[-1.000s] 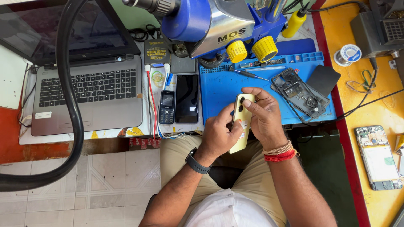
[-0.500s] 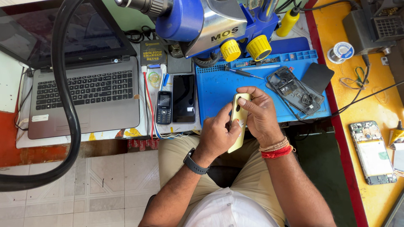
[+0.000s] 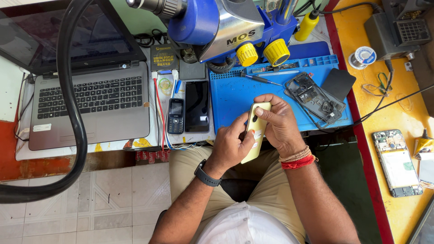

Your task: The person removes a camera lens from a yellow smartphone back cover, then inserts a new lens into the same cover. The person repeatedly checks the fit and alignment of the lens by hand.

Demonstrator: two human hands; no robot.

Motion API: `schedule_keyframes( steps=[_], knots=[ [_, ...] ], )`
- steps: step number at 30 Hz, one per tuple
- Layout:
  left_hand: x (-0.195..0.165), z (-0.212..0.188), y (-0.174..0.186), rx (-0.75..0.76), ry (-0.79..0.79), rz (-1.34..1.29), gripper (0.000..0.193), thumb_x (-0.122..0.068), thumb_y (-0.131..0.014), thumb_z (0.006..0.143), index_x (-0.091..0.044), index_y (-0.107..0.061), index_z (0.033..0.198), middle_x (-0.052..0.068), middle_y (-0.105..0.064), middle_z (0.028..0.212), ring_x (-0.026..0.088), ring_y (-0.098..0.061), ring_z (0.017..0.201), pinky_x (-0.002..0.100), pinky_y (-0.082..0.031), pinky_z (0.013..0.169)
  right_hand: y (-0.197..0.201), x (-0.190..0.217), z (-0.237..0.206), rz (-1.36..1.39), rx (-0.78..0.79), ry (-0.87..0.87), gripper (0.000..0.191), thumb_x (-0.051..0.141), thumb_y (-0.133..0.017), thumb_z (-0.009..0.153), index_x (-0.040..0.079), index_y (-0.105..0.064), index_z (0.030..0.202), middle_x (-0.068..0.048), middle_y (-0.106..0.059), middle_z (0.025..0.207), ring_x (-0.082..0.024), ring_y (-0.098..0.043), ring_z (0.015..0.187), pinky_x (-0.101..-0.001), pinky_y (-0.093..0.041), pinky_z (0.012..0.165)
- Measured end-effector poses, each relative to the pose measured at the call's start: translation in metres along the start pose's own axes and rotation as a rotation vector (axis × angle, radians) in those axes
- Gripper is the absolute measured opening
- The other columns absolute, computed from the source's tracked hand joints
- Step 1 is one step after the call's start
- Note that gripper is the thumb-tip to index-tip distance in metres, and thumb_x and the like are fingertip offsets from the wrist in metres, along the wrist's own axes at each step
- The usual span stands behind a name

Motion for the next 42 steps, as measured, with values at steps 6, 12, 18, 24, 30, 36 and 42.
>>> schedule_keyframes(
  steps=[6, 12, 18, 24, 30, 36, 42],
  knots=[
    [0.007, -0.005, 0.003, 0.026, 0.048, 0.0, 0.046, -0.004, -0.063, 0.094, 0.004, -0.055, 0.139, 0.011, -0.065, 0.068, 0.022, -0.069, 0.058, 0.035, -0.052, 0.055, -0.002, -0.002, 0.0, -0.014, 0.0, -0.01, 0.023, -0.004, -0.076, 0.09, 0.0, -0.067, 0.111, -0.01, -0.074, 0.095, -0.018, -0.073, 0.084, -0.0323, -0.06, 0.076],
    [0.01, -0.009, 0.007, 0.039, -0.035, 0.004, 0.046, -0.006, -0.063, 0.097, 0.003, -0.054, 0.141, 0.014, -0.07, 0.082, 0.026, -0.073, 0.073, 0.036, -0.056, 0.065, 0.005, -0.003, 0.001, -0.051, -0.037, -0.057, 0.021, -0.002, -0.077, 0.087, -0.001, -0.07, 0.106, -0.011, -0.075, 0.093, -0.018, -0.073, 0.081, -0.0328, -0.06, 0.075],
    [0.011, -0.008, 0.006, 0.041, -0.057, 0.051, 0.05, -0.007, -0.065, 0.096, 0.007, -0.051, 0.142, 0.015, -0.07, 0.082, 0.028, -0.072, 0.072, 0.038, -0.056, 0.066, 0.004, -0.006, 0.001, -0.043, -0.022, -0.009, 0.019, -0.005, -0.076, 0.088, -0.001, -0.07, 0.105, -0.01, -0.074, 0.094, -0.017, -0.072, 0.082, -0.032, -0.059, 0.076],
    [0.012, -0.006, 0.005, 0.029, -0.088, 0.045, 0.053, -0.007, -0.065, 0.095, 0.008, -0.05, 0.144, 0.016, -0.071, 0.086, 0.029, -0.073, 0.075, 0.038, -0.057, 0.068, 0.003, -0.011, 0.001, -0.068, -0.046, 0.058, 0.016, -0.004, -0.075, 0.09, -0.001, -0.07, 0.105, -0.01, -0.074, 0.094, -0.017, -0.072, 0.082, -0.032, -0.059, 0.076],
    [0.014, -0.009, 0.006, 0.042, -0.115, -0.012, 0.053, -0.007, -0.064, 0.098, 0.004, -0.049, 0.147, 0.015, -0.072, 0.09, 0.027, -0.074, 0.077, 0.036, -0.057, 0.068, 0.006, -0.005, 0.003, -0.046, 0.009, -0.035, 0.018, -0.004, -0.076, 0.088, -0.002, -0.07, 0.105, -0.011, -0.074, 0.094, -0.018, -0.073, 0.082, -0.0316, -0.06, 0.075],
    [0.022, -0.019, 0.002, 0.029, 0.071, -0.115, 0.051, -0.009, -0.061, 0.1, 0.001, -0.05, 0.149, 0.01, -0.072, 0.078, 0.016, -0.071, 0.065, 0.03, -0.054, 0.062, -0.003, -0.009, -0.001, -0.058, -0.008, -0.04, 0.021, -0.003, -0.076, 0.089, -0.001, -0.069, 0.108, -0.01, -0.074, 0.095, -0.017, -0.073, 0.081, -0.0314, -0.06, 0.073],
    [0.03, -0.023, 0.006, -0.01, 0.043, -0.246, 0.047, -0.01, -0.059, 0.103, 0.003, -0.05, 0.147, 0.01, -0.077, 0.091, 0.014, -0.076, 0.077, 0.027, -0.058, 0.067, -0.017, -0.004, -0.004, -0.043, 0.022, -0.069, 0.025, -0.001, -0.075, 0.089, -0.001, -0.067, 0.113, -0.01, -0.074, 0.098, -0.017, -0.073, 0.086, -0.0318, -0.061, 0.078]
  ],
)
Point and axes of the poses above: each hand's wrist, its own z-axis towards the middle knuckle, its own y-axis out of the back of the hand, x = y × z, the point moved 2 cm from there along z, towards the middle knuckle
